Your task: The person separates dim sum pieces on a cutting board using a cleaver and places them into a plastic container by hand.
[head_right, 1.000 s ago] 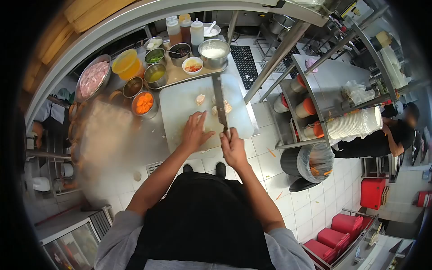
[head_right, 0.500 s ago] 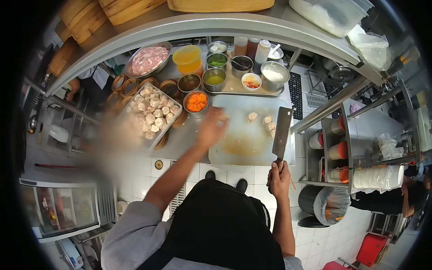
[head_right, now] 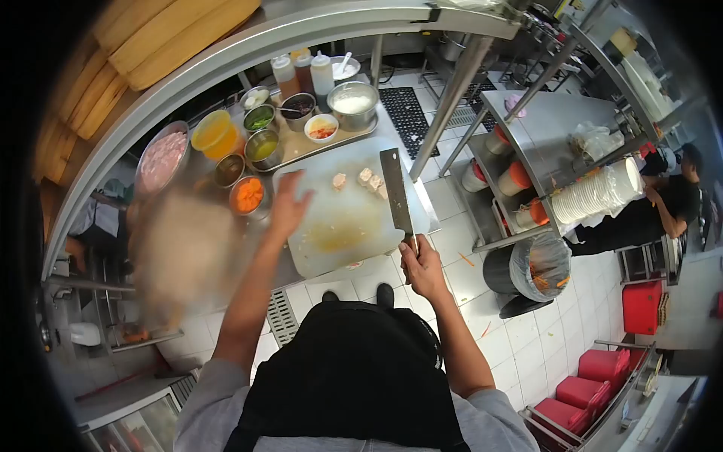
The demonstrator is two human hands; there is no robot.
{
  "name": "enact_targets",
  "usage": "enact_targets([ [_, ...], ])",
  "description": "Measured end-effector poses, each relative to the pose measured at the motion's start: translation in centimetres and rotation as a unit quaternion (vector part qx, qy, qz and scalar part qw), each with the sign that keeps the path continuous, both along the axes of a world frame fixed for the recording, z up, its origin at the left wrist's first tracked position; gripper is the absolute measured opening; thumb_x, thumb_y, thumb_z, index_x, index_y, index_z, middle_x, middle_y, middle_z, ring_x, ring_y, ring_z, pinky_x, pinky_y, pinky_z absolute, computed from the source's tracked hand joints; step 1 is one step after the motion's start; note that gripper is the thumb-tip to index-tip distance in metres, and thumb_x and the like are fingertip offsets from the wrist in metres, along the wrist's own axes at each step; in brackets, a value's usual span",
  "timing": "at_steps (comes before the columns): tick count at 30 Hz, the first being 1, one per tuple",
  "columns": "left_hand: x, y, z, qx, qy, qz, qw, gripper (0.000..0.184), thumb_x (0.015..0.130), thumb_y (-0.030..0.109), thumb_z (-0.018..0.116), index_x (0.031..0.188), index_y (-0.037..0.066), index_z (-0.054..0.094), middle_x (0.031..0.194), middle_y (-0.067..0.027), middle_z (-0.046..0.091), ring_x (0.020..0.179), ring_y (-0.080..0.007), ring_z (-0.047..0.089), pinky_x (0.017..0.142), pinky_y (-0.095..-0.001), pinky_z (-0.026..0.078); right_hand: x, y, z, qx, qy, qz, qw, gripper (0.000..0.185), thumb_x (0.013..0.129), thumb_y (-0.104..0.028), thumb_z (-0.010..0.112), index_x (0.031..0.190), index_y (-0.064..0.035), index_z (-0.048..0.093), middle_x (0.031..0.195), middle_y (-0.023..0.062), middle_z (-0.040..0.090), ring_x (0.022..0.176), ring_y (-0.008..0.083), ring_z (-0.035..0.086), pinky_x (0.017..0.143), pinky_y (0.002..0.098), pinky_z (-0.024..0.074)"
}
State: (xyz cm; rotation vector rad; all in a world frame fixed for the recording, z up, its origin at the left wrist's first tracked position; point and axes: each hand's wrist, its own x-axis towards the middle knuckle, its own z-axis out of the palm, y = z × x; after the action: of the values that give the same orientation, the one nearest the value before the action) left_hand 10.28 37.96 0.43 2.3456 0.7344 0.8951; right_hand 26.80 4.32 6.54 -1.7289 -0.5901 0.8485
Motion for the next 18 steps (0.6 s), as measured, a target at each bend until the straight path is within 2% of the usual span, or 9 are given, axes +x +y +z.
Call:
enact_targets([
  [2, 6.0, -2.2, -1.4, 0.026, 0.061, -0.049, 0.997, 0.055, 0.092, 0.02, 0.081, 0.141, 0.005, 0.063, 0.147, -0.0195, 0.055, 0.135, -0.0441, 0.05, 0.109, -0.0499, 0.047, -0.2, -0.7, 0.6, -0.003, 0.003, -0.015, 1.0, 0.026, 0.11, -0.028, 0.061, 0.108, -0.0025, 0.056, 0.069, 0.0039, 0.06, 0.05, 0.011, 0.056, 0.046, 0.0299, 0.048],
  [5, 9.7, -2.7, -3.8, 0.05, 0.245, -0.053, 0.967, 0.049, 0.092, 0.016, 0.078, 0.138, 0.005, 0.066, 0.146, -0.0181, 0.052, 0.134, -0.0429, 0.048, 0.105, -0.05, 0.047, -0.7, -2.5, 0.6, -0.013, 0.0, -0.023, 1.0, 0.026, 0.11, -0.028, 0.061, 0.107, -0.0018, 0.056, 0.069, 0.0035, 0.059, 0.05, 0.0112, 0.056, 0.046, 0.0307, 0.0475],
  [6, 10.4, -1.8, -5.5, 0.066, 0.217, -0.055, 0.972, 0.043, 0.092, 0.011, 0.075, 0.134, 0.004, 0.067, 0.133, -0.0198, 0.057, 0.123, -0.0429, 0.053, 0.101, -0.0492, 0.048, -1.0, -3.0, 0.8, -0.018, 0.008, -0.029, 0.999, 0.025, 0.11, -0.027, 0.062, 0.107, -0.0029, 0.057, 0.068, 0.0021, 0.058, 0.05, 0.0106, 0.054, 0.045, 0.0304, 0.0453],
  [9, 8.7, 0.3, -9.9, 0.037, 0.141, -0.02, 0.989, 0.039, 0.092, 0.008, 0.072, 0.131, 0.003, 0.066, 0.12, -0.0217, 0.06, 0.114, -0.0425, 0.056, 0.096, -0.0483, 0.05, -1.2, -4.5, -2.1, -0.046, 0.029, -0.057, 0.997, 0.021, 0.109, -0.026, 0.062, 0.107, -0.0063, 0.057, 0.066, -0.0008, 0.055, 0.051, 0.0089, 0.049, 0.045, 0.0293, 0.041],
  [12, 1.6, -1.3, -2.0, 0.001, -0.078, 0.075, 0.994, 0.036, 0.093, 0.008, 0.071, 0.127, 0.002, 0.063, 0.117, -0.0197, 0.059, 0.112, -0.0434, 0.058, 0.1, -0.0529, 0.049, -1.6, -5.1, -3.0, -0.023, 0.103, -0.026, 0.994, 0.018, 0.11, -0.023, 0.061, 0.105, -0.0068, 0.055, 0.065, -0.0011, 0.052, 0.049, 0.0082, 0.048, 0.043, 0.0284, 0.0423],
  [13, -1.2, -1.3, 0.3, -0.017, -0.098, 0.131, 0.986, 0.038, 0.092, 0.006, 0.071, 0.129, 0.002, 0.061, 0.115, -0.0202, 0.06, 0.111, -0.0408, 0.059, 0.099, -0.0515, 0.05, -1.8, -5.1, -3.2, -0.024, 0.078, -0.012, 0.997, 0.018, 0.11, -0.022, 0.061, 0.103, -0.0065, 0.055, 0.065, -0.0004, 0.053, 0.048, 0.008, 0.048, 0.043, 0.0278, 0.0423],
  [15, -9.0, 1.2, 4.0, 0.12, -0.07, 0.23, 0.963, 0.035, 0.094, 0.004, 0.07, 0.128, 0.001, 0.06, 0.11, -0.0148, 0.062, 0.101, -0.0294, 0.061, 0.09, -0.0423, 0.053, -1.6, -5.0, -3.7, -0.031, 0.084, 0.018, 0.996, 0.019, 0.111, -0.022, 0.06, 0.102, -0.0057, 0.055, 0.066, 0.0003, 0.053, 0.048, 0.0079, 0.048, 0.043, 0.0277, 0.0432],
  [17, -16.5, 4.5, 5.7, 0.212, -0.098, 0.296, 0.926, 0.023, 0.097, 0.002, 0.067, 0.12, 0.0, 0.063, 0.104, -0.0096, 0.063, 0.089, -0.0261, 0.064, 0.079, -0.0399, 0.055, -1.4, -4.1, -4.0, -0.032, 0.076, 0.05, 0.995, 0.019, 0.111, -0.022, 0.06, 0.101, -0.0054, 0.055, 0.066, 0.0005, 0.054, 0.048, 0.0081, 0.048, 0.043, 0.0278, 0.0431],
  [18, -19.4, 5.6, 6.6, 0.218, -0.079, 0.345, 0.91, 0.023, 0.094, 0.0, 0.068, 0.117, -0.002, 0.063, 0.102, -0.0156, 0.062, 0.091, -0.0355, 0.063, 0.081, -0.0459, 0.054, -1.2, -3.6, -4.0, -0.033, 0.072, 0.064, 0.995, 0.019, 0.111, -0.021, 0.059, 0.101, -0.0053, 0.055, 0.066, 0.0007, 0.054, 0.048, 0.0081, 0.048, 0.043, 0.0279, 0.0431],
])
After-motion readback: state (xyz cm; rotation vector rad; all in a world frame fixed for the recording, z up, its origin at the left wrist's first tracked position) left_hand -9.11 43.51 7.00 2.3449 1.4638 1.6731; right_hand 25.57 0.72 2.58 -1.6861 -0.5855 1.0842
